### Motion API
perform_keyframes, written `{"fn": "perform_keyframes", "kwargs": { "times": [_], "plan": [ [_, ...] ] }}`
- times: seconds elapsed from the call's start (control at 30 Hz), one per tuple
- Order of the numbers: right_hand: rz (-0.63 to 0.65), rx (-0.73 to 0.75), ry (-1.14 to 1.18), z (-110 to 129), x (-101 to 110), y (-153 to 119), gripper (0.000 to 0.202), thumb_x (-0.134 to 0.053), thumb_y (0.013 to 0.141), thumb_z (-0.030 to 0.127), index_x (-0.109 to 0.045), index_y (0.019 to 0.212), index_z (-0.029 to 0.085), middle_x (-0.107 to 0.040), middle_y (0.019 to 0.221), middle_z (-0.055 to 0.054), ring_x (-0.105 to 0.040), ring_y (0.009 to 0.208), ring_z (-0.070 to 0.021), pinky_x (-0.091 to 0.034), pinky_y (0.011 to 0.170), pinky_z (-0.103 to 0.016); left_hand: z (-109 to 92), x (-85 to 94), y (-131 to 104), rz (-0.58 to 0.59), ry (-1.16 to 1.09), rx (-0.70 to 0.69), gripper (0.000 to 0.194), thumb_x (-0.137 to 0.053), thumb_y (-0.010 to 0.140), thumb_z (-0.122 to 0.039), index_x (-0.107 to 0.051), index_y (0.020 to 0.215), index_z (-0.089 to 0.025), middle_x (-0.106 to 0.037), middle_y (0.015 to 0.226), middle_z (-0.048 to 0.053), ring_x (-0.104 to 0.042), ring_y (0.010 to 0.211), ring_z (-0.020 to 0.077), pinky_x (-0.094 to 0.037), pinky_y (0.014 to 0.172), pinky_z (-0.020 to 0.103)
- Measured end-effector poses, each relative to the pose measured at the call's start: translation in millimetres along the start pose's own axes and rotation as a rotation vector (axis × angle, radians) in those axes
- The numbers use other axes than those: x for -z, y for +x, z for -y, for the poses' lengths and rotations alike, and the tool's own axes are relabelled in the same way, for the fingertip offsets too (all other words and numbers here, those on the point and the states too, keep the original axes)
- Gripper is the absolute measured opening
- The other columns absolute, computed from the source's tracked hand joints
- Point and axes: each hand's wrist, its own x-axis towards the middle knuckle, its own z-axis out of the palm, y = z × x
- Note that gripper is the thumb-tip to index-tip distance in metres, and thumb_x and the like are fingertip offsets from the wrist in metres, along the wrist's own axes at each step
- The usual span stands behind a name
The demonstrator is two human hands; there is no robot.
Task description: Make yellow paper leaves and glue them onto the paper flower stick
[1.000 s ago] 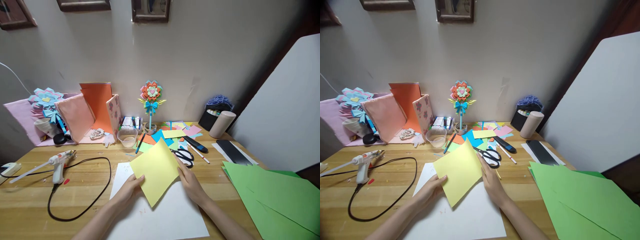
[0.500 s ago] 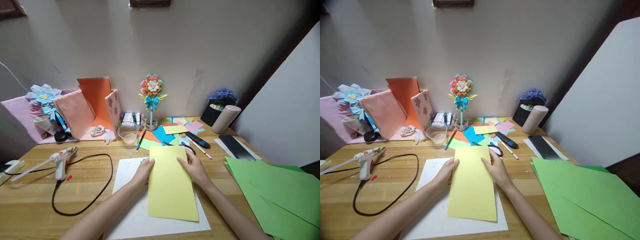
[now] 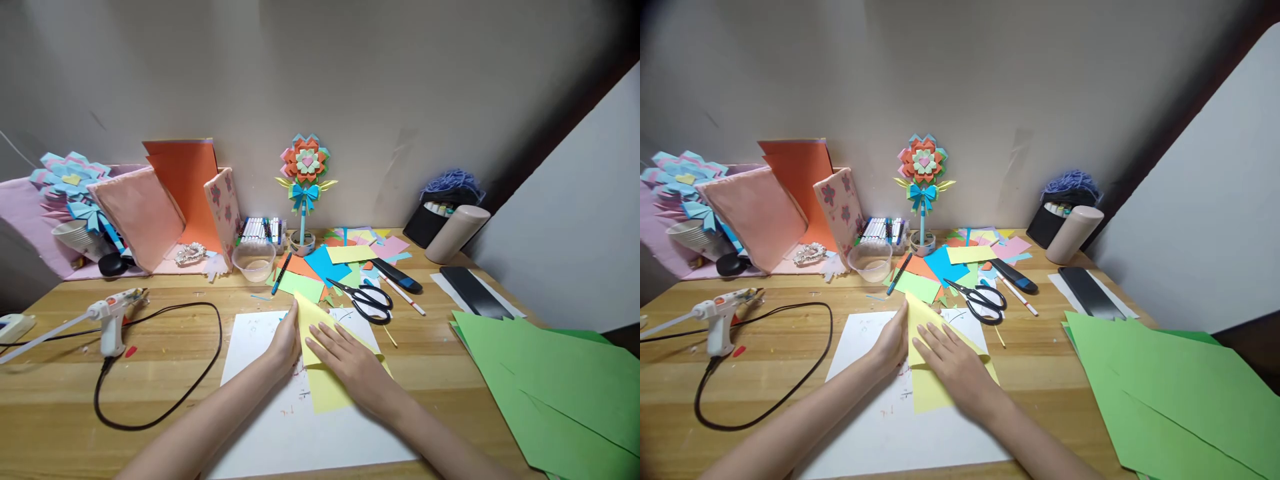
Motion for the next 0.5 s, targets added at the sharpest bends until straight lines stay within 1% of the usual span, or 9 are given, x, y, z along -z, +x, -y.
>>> {"fn": "perform_keyframes", "kwargs": {
  "times": [0.1, 0.23, 0.37, 0.43, 0.5],
  "plan": [
    [0.033, -0.004, 0.035, -1.8, -2.0, -2.0, 0.057, -0.034, 0.086, 0.003, -0.025, 0.138, 0.024, -0.030, 0.141, -0.006, -0.025, 0.131, -0.0214, -0.033, 0.105, -0.046, -2.2, -0.8, -2.5, 0.039, 0.055, 0.036, 0.045, -0.051, 0.079, -0.046, -0.061, 0.102, -0.009, -0.065, 0.103, 0.016, -0.060, 0.098, 0.0260, -0.045, 0.088, 0.037],
    [0.069, -0.032, 0.082, -6.7, -0.6, -1.5, 0.059, -0.033, 0.084, 0.001, -0.027, 0.137, 0.025, -0.031, 0.141, -0.004, -0.026, 0.131, -0.0195, -0.032, 0.105, -0.045, -2.7, -0.8, -5.7, 0.008, 0.155, -0.011, 0.039, -0.057, 0.077, -0.041, -0.061, 0.099, -0.009, -0.066, 0.099, 0.016, -0.063, 0.090, 0.0253, -0.047, 0.081, 0.036],
    [0.107, -0.039, 0.097, -6.7, 2.4, -2.3, 0.064, -0.030, 0.080, -0.003, -0.028, 0.137, 0.026, -0.030, 0.142, -0.002, -0.024, 0.132, -0.0178, -0.028, 0.107, -0.044, -1.1, -0.2, -5.3, -0.028, 0.284, -0.079, 0.038, -0.058, 0.075, -0.042, -0.060, 0.093, -0.009, -0.067, 0.094, 0.015, -0.063, 0.082, 0.0244, -0.047, 0.076, 0.035],
    [0.098, -0.028, 0.109, -3.8, 8.4, -2.0, 0.060, -0.032, 0.082, 0.001, -0.028, 0.137, 0.026, -0.029, 0.142, -0.003, -0.023, 0.132, -0.0189, -0.028, 0.107, -0.045, -4.9, -2.3, -4.2, -0.051, 0.357, -0.139, 0.037, -0.059, 0.074, -0.043, -0.061, 0.088, -0.010, -0.068, 0.090, 0.013, -0.063, 0.079, 0.0235, -0.047, 0.073, 0.034],
    [0.073, -0.001, 0.149, -1.1, 20.8, 2.6, 0.053, -0.037, 0.086, 0.011, -0.030, 0.136, 0.026, -0.030, 0.142, -0.004, -0.025, 0.132, -0.0206, -0.028, 0.106, -0.044, -15.7, -9.3, -4.0, -0.074, 0.451, -0.232, 0.034, -0.059, 0.073, -0.043, -0.061, 0.083, -0.010, -0.068, 0.085, 0.011, -0.062, 0.076, 0.0220, -0.046, 0.070, 0.031]
  ]
}}
